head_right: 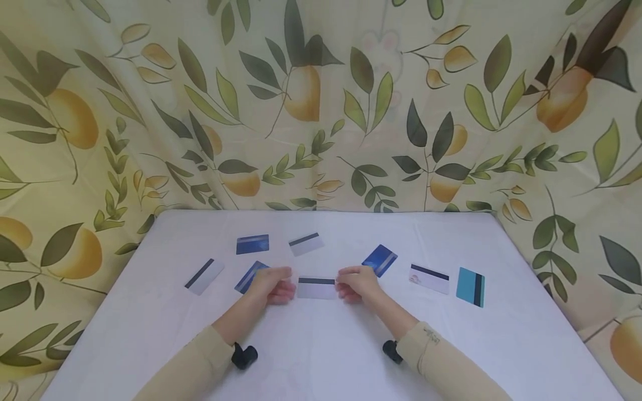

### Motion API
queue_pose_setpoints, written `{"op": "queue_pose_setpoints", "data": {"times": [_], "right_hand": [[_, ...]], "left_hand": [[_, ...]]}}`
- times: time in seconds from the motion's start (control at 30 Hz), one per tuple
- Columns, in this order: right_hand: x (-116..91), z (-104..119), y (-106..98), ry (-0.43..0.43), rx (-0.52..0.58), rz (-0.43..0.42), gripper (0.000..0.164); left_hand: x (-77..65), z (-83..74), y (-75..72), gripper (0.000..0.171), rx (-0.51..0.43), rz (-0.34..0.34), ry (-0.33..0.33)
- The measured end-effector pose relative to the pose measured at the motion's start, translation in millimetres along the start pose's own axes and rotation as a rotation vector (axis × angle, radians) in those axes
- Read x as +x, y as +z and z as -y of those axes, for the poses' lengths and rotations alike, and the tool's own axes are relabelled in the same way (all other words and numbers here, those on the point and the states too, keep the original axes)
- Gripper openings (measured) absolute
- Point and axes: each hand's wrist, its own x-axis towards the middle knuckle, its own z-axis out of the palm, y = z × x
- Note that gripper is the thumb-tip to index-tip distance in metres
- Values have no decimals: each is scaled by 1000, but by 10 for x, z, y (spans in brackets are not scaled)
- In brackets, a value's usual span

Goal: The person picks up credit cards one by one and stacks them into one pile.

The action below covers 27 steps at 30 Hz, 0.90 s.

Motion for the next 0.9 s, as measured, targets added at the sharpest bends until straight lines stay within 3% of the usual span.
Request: {"op": "queue_pose_setpoints", "data": {"times": [0.17,0.3,0.6,0.9], "right_hand": [[145,181,-135,49,75,87,40],[297,287,-179,19,98,119,44],[580,392,-140,-26,177,71,49],[769,461,-77,-19,269,58,53]], "left_hand": [[93,-172,-78,34,-60,-69,29],[164,-281,-88,36,-99,-126,58],[350,-333,-8,39,-283,-197,82],[446,-325,50,42,-352,-231,59]]}}
